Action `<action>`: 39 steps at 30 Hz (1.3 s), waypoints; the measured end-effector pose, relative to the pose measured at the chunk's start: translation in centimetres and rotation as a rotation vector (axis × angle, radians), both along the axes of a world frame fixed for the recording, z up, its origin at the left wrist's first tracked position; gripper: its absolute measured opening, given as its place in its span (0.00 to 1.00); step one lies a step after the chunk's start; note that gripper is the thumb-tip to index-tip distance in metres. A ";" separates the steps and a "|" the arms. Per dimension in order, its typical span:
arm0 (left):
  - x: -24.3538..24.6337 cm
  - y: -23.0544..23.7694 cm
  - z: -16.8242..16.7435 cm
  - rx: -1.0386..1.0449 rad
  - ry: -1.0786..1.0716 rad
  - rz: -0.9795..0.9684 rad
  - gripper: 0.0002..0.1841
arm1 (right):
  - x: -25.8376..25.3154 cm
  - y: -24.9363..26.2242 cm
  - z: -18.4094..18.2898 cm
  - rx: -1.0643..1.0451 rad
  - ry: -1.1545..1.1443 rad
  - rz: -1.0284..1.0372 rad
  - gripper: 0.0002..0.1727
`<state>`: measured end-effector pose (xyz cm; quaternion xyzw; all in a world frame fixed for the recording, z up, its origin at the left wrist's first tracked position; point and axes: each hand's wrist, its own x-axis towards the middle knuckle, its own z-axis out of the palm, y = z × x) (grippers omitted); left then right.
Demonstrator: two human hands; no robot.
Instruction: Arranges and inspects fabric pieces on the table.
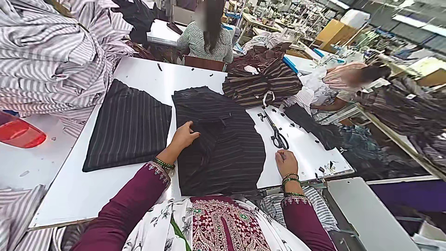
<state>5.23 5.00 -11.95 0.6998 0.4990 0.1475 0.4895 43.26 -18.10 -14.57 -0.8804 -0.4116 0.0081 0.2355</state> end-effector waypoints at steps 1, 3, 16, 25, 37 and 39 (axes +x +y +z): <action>0.0 0.2 0.3 0.028 0.063 -0.046 0.28 | 0.0 0.1 0.0 0.005 0.001 -0.004 0.15; 0.0 0.0 0.7 0.099 0.140 -0.089 0.17 | 0.1 0.0 -0.1 0.007 0.009 -0.007 0.15; -0.7 -0.7 -1.6 0.241 -0.038 -0.033 0.12 | 0.7 -0.1 -0.4 0.020 0.022 0.012 0.15; -8.4 1.3 2.6 0.481 -0.119 0.595 0.23 | 1.0 -0.4 -0.4 0.020 0.033 0.058 0.15; 6.7 -6.4 -3.6 0.651 0.257 -0.347 0.38 | -7.9 10.7 4.6 -0.351 0.420 0.545 0.24; 7.2 -7.4 -3.9 0.604 0.201 -0.245 0.41 | -8.6 11.8 4.7 -0.409 0.341 0.585 0.18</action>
